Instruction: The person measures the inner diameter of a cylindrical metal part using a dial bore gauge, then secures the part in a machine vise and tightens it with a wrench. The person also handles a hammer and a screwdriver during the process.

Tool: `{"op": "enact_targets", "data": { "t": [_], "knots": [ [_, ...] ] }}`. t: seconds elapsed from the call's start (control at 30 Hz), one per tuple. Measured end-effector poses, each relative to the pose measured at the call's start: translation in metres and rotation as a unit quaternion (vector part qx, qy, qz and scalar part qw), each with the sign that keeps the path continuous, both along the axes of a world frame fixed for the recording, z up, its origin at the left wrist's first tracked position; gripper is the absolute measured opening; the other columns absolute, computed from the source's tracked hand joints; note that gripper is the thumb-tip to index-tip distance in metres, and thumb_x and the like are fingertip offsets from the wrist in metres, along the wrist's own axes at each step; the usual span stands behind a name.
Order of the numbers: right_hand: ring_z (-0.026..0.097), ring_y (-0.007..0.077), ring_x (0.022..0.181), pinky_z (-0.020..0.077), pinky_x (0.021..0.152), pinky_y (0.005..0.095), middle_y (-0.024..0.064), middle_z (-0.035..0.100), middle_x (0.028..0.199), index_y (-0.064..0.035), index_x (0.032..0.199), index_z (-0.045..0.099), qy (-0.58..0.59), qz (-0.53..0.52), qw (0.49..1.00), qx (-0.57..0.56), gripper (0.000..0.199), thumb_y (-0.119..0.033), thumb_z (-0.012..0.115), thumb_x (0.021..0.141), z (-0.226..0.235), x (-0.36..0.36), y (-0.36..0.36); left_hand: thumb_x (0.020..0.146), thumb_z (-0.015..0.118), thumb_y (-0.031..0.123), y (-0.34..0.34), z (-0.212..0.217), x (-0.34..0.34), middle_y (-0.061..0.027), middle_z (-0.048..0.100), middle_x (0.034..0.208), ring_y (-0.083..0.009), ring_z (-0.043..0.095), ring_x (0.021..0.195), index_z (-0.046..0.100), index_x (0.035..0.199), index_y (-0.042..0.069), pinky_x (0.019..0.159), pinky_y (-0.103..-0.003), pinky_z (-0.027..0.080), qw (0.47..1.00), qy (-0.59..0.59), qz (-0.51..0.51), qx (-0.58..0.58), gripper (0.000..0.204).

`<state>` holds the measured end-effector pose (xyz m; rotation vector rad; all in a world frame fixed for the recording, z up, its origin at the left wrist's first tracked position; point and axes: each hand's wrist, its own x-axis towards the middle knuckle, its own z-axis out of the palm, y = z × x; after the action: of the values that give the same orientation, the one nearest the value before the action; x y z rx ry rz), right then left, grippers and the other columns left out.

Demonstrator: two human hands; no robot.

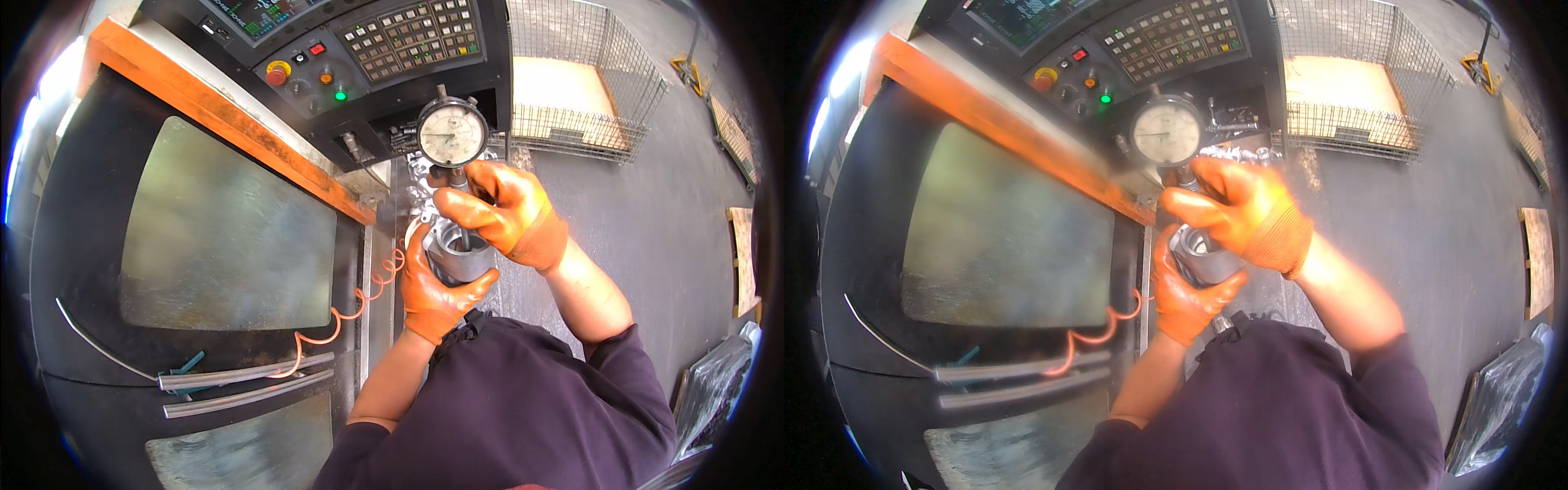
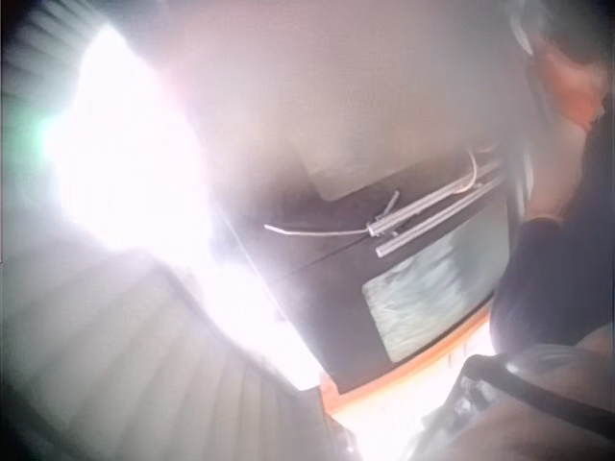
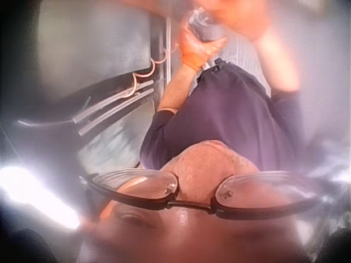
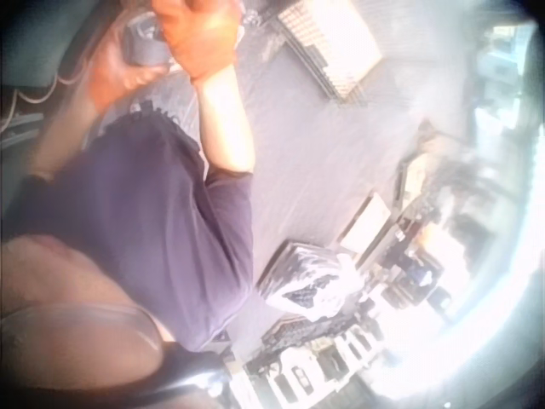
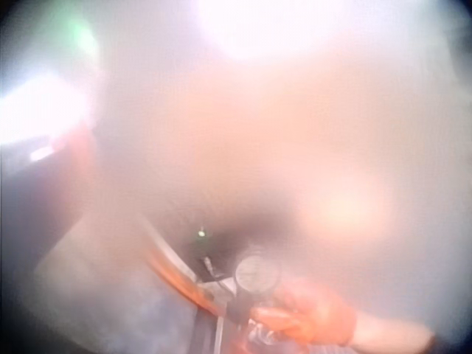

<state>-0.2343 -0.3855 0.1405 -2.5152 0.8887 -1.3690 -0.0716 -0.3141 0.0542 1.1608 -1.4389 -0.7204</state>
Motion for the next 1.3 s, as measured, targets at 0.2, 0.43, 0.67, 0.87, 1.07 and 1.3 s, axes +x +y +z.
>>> {"op": "enact_targets", "data": {
  "t": [0.2, 0.43, 0.67, 0.87, 1.07, 1.3],
  "knots": [
    [0.048, 0.0216, 0.062, 0.0386, 0.055, 0.0356, 0.0051, 0.036, 0.073, -0.0136, 0.098, 0.069, 0.03, -0.033, 0.999, -0.013, 0.019, -0.013, 0.07, 0.079, 0.0, 0.002, 0.001, 0.066, 0.096, 0.018, 0.001, -0.001, 0.003, -0.0098, 0.06, 0.124, -0.0192, 0.06, 0.113, 0.045, 0.135, 0.003, 0.097, -0.037, 0.051, 0.999, 0.005, -0.024, 0.043, 0.087],
    [0.046, 0.0138, 0.061, 0.04, 0.057, 0.0347, 0.0063, 0.04, 0.067, -0.0041, 0.084, 0.059, -0.096, -0.012, 0.957, 0.272, 0.026, -0.027, 0.072, 0.089, 0.009, 0.001, 0.008, 0.059, 0.099, 0.027, 0.001, -0.005, 0.002, -0.0171, 0.061, 0.124, -0.0297, 0.062, 0.113, 0.044, 0.137, -0.002, 0.097, -0.041, 0.052, 0.999, 0.001, -0.001, 0.042, 0.099],
    [0.049, 0.0199, 0.062, 0.0384, 0.053, 0.0342, 0.0031, 0.034, 0.072, -0.0186, 0.107, 0.073, -0.017, -0.043, 0.972, 0.229, 0.033, -0.01, 0.073, 0.075, -0.001, -0.001, 0.007, 0.056, 0.1, 0.033, 0.004, -0.01, 0.001, -0.0221, 0.061, 0.126, -0.0362, 0.063, 0.115, 0.045, 0.138, -0.003, 0.098, -0.045, 0.052, 0.998, -0.057, 0.024, -0.006, 0.105],
    [0.049, 0.0198, 0.062, 0.0391, 0.053, 0.0339, 0.003, 0.036, 0.072, -0.0196, 0.108, 0.073, -0.027, -0.041, 0.979, 0.2, 0.035, -0.009, 0.073, 0.074, -0.004, -0.002, 0.007, 0.063, 0.099, 0.021, 0.007, -0.008, 0.002, -0.017, 0.058, 0.13, -0.0255, 0.061, 0.118, 0.036, 0.144, -0.002, 0.099, -0.04, 0.052, 0.997, -0.08, 0.006, -0.014, 0.105],
    [0.047, 0.0175, 0.062, 0.0401, 0.055, 0.0342, 0.0046, 0.039, 0.07, -0.013, 0.099, 0.068, -0.051, -0.033, 0.982, 0.182, 0.019, -0.016, 0.073, 0.08, -0.005, -0.003, 0.007, 0.062, 0.099, 0.023, 0.006, -0.004, 0.003, -0.0178, 0.06, 0.126, -0.0254, 0.063, 0.114, 0.038, 0.142, -0.002, 0.097, -0.04, 0.052, 0.995, -0.099, 0.009, -0.015, 0.103],
    [0.043, 0.0123, 0.061, 0.0403, 0.058, 0.0347, 0.0081, 0.043, 0.065, -0.0011, 0.079, 0.058, -0.119, -0.024, 0.963, 0.242, 0.035, -0.03, 0.072, 0.092, 0.003, -0.001, 0.01, 0.055, 0.101, 0.032, 0.008, -0.007, 0.003, -0.0236, 0.061, 0.125, -0.0378, 0.065, 0.112, 0.045, 0.137, -0.003, 0.096, -0.045, 0.053, 0.994, -0.098, 0.035, -0.032, 0.105]
  ]
}}
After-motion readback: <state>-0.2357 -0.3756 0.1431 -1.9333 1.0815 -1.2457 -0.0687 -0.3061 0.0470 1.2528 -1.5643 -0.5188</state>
